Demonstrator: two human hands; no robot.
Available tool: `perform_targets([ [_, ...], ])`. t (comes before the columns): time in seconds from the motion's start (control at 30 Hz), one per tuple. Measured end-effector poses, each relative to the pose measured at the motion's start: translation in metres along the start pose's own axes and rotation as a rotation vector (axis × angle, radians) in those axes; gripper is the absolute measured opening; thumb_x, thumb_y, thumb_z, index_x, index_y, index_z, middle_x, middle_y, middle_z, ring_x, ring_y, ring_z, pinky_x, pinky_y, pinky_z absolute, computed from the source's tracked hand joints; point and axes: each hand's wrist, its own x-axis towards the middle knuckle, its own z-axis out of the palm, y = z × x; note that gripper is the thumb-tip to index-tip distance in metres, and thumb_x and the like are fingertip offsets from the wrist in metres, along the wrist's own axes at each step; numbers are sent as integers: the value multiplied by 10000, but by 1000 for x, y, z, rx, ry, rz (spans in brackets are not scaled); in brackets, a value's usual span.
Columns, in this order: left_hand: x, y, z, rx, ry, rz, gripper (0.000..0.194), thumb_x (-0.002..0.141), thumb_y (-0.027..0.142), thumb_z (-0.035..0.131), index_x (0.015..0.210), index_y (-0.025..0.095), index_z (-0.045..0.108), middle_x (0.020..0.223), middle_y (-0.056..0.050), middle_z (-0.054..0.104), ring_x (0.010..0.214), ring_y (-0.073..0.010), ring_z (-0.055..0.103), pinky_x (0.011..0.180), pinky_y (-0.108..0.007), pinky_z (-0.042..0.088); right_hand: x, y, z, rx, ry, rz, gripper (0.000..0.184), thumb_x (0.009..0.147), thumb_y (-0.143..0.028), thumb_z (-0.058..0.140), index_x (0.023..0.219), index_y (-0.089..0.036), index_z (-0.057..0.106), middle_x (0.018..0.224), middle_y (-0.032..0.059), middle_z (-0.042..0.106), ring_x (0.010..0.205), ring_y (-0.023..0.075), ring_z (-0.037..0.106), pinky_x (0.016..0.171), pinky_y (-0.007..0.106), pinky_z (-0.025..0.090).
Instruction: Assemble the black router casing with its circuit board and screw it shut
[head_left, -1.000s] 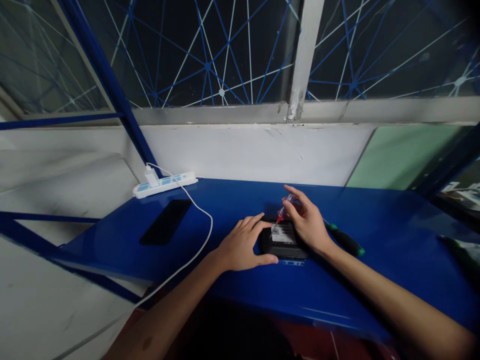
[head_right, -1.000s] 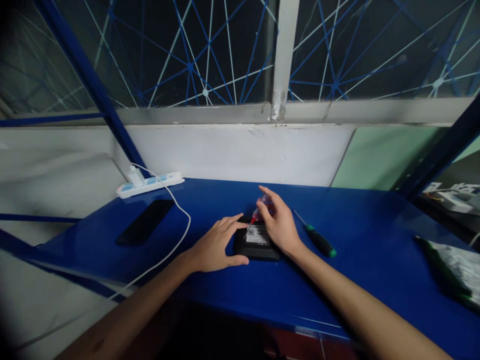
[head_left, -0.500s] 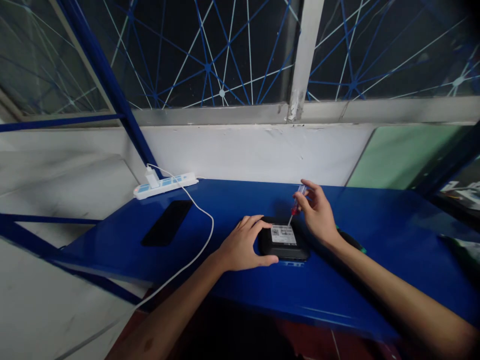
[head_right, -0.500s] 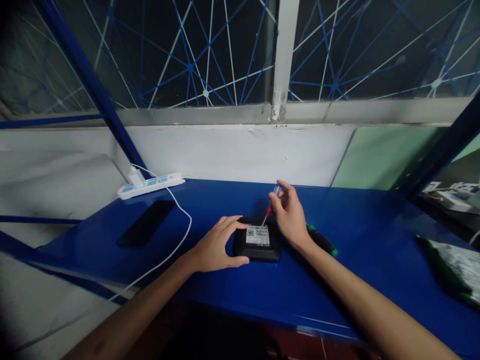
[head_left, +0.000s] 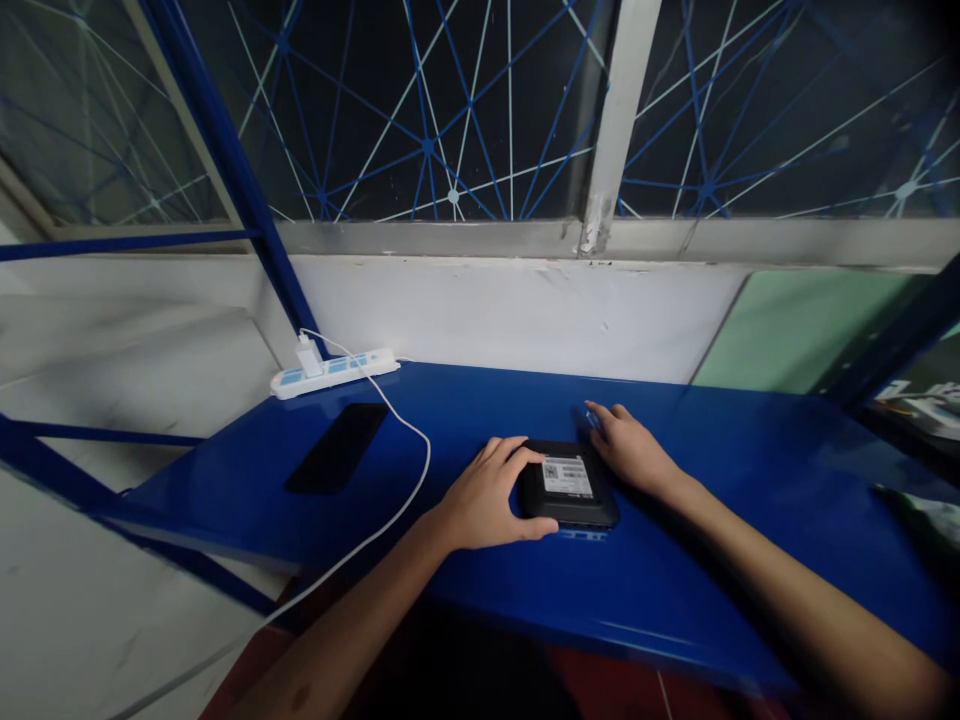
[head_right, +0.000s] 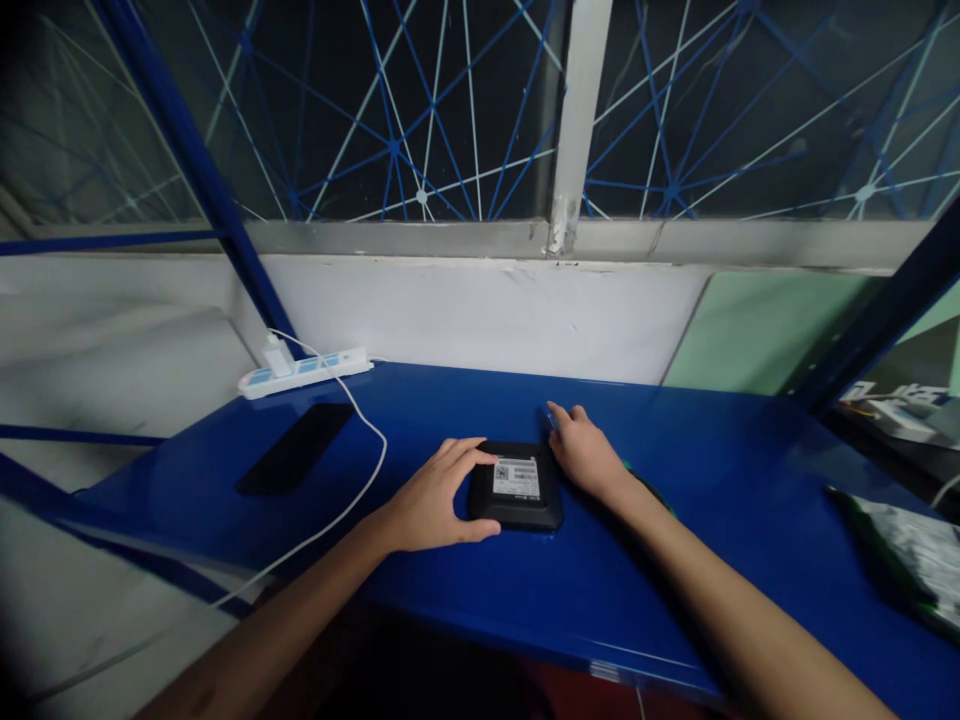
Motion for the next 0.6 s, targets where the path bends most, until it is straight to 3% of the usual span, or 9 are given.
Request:
perform_targets([
  [0.23,-1,0,0,13,14,5,748,739,633,751,1337,263,496,1511,-120,438,1375,-375,408,1093,-595,414,1,3,-4,-49,-24,-40,472,959,-243,485,1412,-117,529,1147,185,658,972,276,693,874,375,526],
  [0.43,-1,3,-2,9,2,-5,727,743,599,757,1337,267,501,1502,-117,449,1371,-375,415,1085,-593,418,0,-1,-8,-46,-18,-47,382,958,-270,511,1296,-115,600,1122,184,684,939,279,705,841,369,527],
  [0.6,-1,3,-3,-4,-1,-15,740,738,619,757,1341,275,501,1509,-116,441,1384,-381,402,1084,-593,420,-9,6,-27,-71,17,-19,376,991,-353,459,1236,-110,607,1085,181,696,871,273,707,794,377,521],
])
